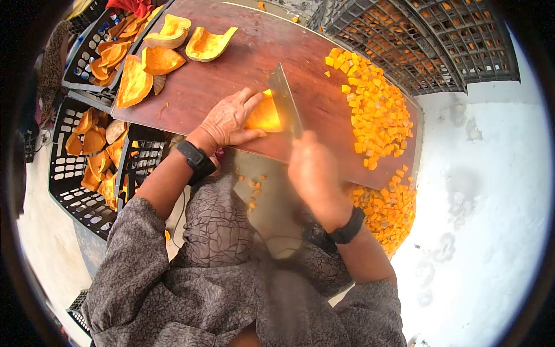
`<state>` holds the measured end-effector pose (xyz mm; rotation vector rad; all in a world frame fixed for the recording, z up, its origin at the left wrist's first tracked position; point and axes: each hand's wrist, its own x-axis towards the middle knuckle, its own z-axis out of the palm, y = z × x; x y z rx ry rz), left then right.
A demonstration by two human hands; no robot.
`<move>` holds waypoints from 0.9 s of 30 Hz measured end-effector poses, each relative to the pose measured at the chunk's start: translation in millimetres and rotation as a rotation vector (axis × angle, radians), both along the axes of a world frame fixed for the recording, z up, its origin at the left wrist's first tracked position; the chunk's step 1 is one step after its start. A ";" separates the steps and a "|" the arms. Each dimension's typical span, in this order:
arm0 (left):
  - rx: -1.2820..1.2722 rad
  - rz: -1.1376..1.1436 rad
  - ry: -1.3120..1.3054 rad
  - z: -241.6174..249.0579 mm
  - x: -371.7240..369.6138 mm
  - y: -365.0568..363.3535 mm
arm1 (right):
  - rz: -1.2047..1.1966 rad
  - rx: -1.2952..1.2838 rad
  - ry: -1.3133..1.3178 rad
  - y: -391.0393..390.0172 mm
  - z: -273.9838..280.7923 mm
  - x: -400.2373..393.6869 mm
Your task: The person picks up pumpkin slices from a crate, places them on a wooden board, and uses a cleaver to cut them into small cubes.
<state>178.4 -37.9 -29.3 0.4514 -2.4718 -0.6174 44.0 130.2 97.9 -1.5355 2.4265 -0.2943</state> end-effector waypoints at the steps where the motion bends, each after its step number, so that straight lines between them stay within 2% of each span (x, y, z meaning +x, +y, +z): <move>1: 0.013 0.000 -0.010 2.1 0.3 0.2 | 0.003 -0.002 0.006 -0.4 -0.5 0.4; 18: 0.082 0.000 -0.068 12.9 0.7 0.2 | 0.066 0.014 0.004 -13.5 17.8 -3.9; 20: 0.092 0.008 -0.064 15.7 2.6 -1.2 | -0.062 -0.048 -0.018 -16.1 22.2 -9.0; 27: 0.101 -0.021 -0.034 11.1 1.1 -2.8 | -0.039 0.025 -0.023 -14.3 18.3 5.0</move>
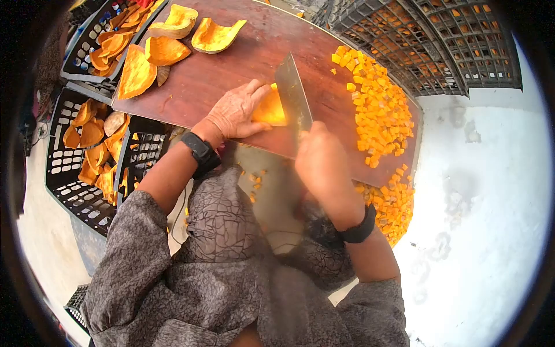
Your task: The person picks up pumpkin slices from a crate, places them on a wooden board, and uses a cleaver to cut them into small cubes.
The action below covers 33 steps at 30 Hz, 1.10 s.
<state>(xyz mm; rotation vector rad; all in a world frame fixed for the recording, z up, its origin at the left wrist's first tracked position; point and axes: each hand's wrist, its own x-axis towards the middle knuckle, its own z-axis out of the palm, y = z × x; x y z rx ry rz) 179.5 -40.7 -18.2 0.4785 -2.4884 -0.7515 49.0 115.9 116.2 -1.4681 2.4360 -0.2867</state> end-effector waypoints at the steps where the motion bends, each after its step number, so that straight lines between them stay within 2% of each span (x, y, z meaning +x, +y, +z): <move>1: 0.001 -0.009 0.011 0.0 1.0 -0.2 | 0.004 0.001 -0.002 -0.7 -0.4 2.5; 4: -0.023 0.001 0.039 -2.7 0.2 -0.3 | -0.001 0.019 -0.005 -0.4 -1.4 5.4; 7: -0.011 0.023 0.037 -1.1 -0.5 1.1 | 0.103 -0.039 0.073 2.4 -5.0 3.5; 16: 0.011 0.014 -0.048 1.1 0.4 0.5 | 0.034 0.029 0.046 2.0 -3.8 7.8; 21: 0.001 0.022 -0.044 1.3 0.3 0.9 | 0.086 0.039 0.102 4.7 -3.8 8.5; 28: -0.002 0.045 -0.078 3.1 -1.3 0.8 | 0.031 0.109 0.142 2.6 -7.7 12.3; 30: 0.014 0.044 -0.085 3.8 -1.1 0.5 | 0.095 0.064 0.131 0.4 -8.2 12.3; 33: 0.040 0.043 -0.090 4.8 -1.2 0.4 | 0.034 0.088 0.056 -3.3 -8.8 13.1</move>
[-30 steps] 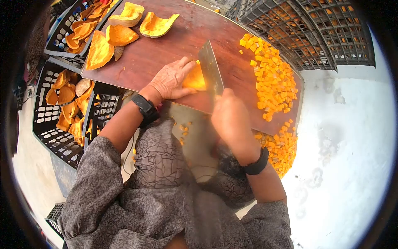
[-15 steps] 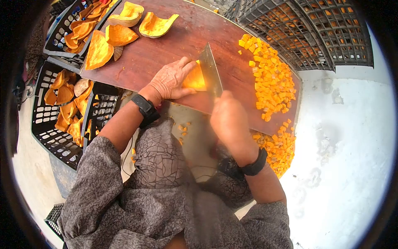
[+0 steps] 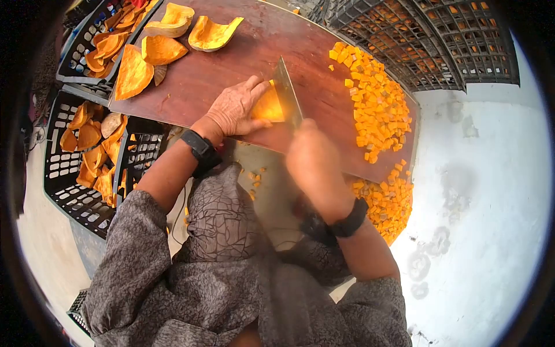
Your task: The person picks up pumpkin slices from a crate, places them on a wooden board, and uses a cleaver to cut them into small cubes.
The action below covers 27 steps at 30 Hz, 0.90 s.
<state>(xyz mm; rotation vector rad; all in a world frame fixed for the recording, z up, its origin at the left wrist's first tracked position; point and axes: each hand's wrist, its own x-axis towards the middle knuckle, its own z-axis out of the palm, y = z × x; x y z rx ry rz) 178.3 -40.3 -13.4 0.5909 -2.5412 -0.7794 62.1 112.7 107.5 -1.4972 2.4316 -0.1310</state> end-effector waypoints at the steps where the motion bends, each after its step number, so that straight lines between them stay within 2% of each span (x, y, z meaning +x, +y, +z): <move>1: 0.005 0.000 0.004 -0.4 -0.3 -0.2 | -0.001 0.002 0.000 -2.3 -1.6 0.0; 6: 0.007 0.022 0.018 -1.1 -1.7 0.4 | -0.002 -0.001 0.058 -5.9 -12.0 3.7; 22: 0.031 0.064 0.044 0.5 -4.8 2.8 | 0.016 -0.016 0.014 -17.3 -7.5 -1.2; 27: 0.071 0.049 -0.010 2.7 -5.8 2.0 | 0.021 -0.072 0.047 -37.0 -28.7 -10.8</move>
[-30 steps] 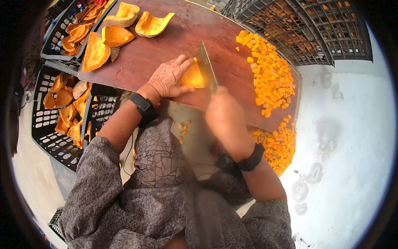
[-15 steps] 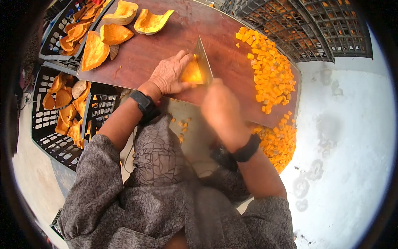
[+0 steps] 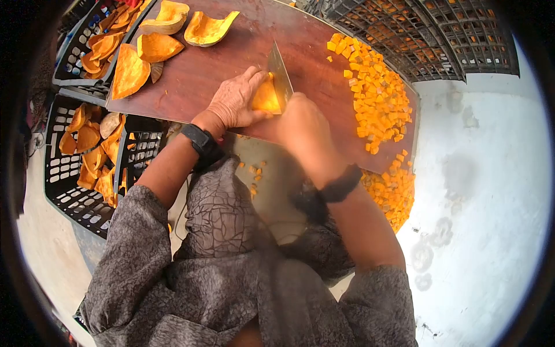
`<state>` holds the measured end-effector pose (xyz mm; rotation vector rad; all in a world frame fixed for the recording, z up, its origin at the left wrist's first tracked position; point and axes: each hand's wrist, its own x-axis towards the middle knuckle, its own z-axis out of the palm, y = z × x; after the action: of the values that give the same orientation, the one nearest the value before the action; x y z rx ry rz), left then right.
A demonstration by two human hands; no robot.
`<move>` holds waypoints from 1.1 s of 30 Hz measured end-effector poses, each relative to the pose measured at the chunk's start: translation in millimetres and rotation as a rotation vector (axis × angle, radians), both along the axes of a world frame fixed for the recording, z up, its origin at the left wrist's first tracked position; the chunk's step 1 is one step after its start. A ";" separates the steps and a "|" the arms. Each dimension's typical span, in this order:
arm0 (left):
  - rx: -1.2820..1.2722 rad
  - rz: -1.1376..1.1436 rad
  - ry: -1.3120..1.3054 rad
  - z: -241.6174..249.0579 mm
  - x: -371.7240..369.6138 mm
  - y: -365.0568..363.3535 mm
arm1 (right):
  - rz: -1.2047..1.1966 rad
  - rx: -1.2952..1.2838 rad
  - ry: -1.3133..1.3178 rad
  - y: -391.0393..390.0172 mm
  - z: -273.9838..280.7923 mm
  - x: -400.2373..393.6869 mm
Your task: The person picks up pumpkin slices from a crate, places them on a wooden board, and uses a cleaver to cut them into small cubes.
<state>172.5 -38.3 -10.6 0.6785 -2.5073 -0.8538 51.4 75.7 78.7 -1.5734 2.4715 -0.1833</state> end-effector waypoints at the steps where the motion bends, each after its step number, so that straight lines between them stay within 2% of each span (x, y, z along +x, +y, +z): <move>1: -0.006 0.002 0.024 -0.4 1.0 -1.4 | 0.002 -0.004 -0.003 -6.6 -1.5 0.1; 7: -0.006 0.012 -0.002 1.3 0.6 -1.2 | 0.018 -0.015 -0.014 -7.3 6.9 6.6; 9: -0.008 0.014 -0.004 0.3 1.7 -0.8 | -0.010 0.073 -0.040 9.0 20.4 12.0; 12: -0.007 0.009 0.003 -1.0 -0.1 -1.6 | -0.105 0.112 -0.045 23.4 12.1 11.3; 18: -0.014 0.004 0.005 0.2 0.0 -2.2 | -0.103 0.056 -0.023 1.6 -11.2 7.8; 23: -0.017 0.006 -0.023 1.4 -0.2 -0.2 | -0.093 0.052 -0.020 1.8 -6.3 10.3; 28: -0.051 0.031 0.079 -3.7 -2.2 0.1 | -0.127 0.130 -0.046 23.8 -0.5 16.5; 33: -0.005 -0.004 -0.019 3.1 -2.4 0.1 | -0.100 0.004 -0.035 5.2 -21.8 10.2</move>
<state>170.1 -38.2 -7.6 0.6830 -2.5275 -0.8464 61.6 80.9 56.9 -1.4336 2.5232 -0.2192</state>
